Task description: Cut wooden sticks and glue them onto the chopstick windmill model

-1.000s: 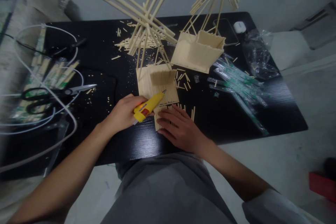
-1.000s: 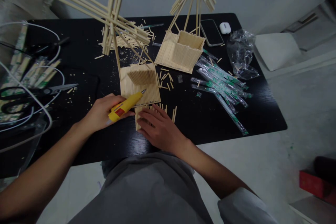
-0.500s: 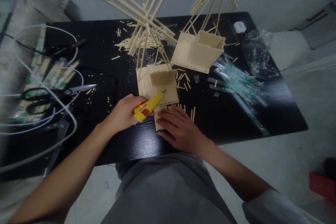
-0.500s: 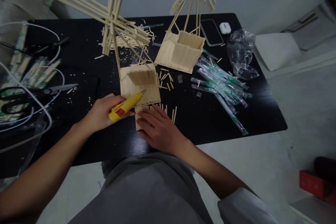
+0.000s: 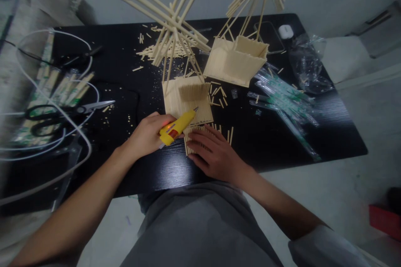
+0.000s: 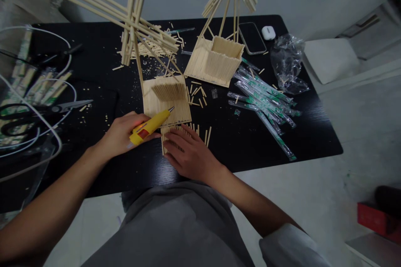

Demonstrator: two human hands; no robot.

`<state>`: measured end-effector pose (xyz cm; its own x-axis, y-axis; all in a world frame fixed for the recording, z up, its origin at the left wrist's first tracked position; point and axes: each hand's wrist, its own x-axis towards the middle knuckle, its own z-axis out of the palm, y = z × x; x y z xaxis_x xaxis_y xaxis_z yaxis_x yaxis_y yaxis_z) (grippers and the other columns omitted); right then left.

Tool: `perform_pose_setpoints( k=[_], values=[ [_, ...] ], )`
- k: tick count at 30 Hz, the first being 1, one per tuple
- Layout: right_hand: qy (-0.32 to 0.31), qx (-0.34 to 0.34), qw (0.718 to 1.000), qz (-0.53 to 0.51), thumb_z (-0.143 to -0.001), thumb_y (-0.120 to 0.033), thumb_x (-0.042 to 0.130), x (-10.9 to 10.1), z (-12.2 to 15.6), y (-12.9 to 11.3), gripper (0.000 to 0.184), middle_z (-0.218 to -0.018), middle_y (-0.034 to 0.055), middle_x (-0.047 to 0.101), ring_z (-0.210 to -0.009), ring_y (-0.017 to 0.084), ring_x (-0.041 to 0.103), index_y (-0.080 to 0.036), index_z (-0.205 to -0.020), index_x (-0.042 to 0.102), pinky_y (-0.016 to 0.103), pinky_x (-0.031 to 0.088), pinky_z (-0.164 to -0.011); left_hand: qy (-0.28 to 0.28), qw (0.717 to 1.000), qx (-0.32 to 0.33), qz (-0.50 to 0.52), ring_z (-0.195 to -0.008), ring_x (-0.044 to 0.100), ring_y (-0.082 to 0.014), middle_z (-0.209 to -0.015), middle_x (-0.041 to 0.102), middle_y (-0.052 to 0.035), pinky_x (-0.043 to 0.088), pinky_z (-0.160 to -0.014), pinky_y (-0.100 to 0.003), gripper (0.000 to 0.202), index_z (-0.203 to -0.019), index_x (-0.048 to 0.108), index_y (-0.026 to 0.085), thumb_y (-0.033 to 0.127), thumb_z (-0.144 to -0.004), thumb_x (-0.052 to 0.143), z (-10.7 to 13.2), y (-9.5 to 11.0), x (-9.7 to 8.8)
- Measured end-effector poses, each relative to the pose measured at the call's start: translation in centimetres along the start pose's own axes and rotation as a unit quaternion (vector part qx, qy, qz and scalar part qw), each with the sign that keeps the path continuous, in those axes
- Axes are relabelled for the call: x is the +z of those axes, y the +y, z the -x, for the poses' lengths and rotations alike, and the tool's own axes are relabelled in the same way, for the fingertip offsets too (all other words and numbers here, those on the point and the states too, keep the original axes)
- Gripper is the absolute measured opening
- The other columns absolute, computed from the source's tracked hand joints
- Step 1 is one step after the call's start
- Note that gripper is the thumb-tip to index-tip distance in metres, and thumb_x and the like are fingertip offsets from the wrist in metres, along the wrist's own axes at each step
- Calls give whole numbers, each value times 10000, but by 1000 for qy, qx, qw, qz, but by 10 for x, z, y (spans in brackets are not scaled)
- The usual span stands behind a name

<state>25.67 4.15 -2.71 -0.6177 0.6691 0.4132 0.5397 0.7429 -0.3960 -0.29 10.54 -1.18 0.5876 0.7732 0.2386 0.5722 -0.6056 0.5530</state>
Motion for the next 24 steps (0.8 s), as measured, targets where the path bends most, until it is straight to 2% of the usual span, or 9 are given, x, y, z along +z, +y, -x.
perform_pose_setpoints(
  k=[15, 24],
  values=[
    [10, -11, 1000, 0, -1070, -270, 617, 2, 0, 1, 223, -1333, 119, 765, -1367, 265, 659, -157, -1239, 708, 495, 458, -1268, 2, 1000, 13, 4, -663, 639, -145, -784, 729, 10, 455, -701, -273, 289, -960, 663, 191, 473, -995, 717, 0, 0, 0],
    [9, -8, 1000, 0, -1070, -262, 612, 1, 0, 1, 218, -1332, 113, 768, -1366, 255, 660, -168, -1241, 710, 493, 461, -1266, 5, 1000, 14, -2, -657, 629, -142, -784, 725, 13, 453, -692, -275, 295, -969, 661, 189, 477, -1000, 711, -2, 2, -1]
  ],
)
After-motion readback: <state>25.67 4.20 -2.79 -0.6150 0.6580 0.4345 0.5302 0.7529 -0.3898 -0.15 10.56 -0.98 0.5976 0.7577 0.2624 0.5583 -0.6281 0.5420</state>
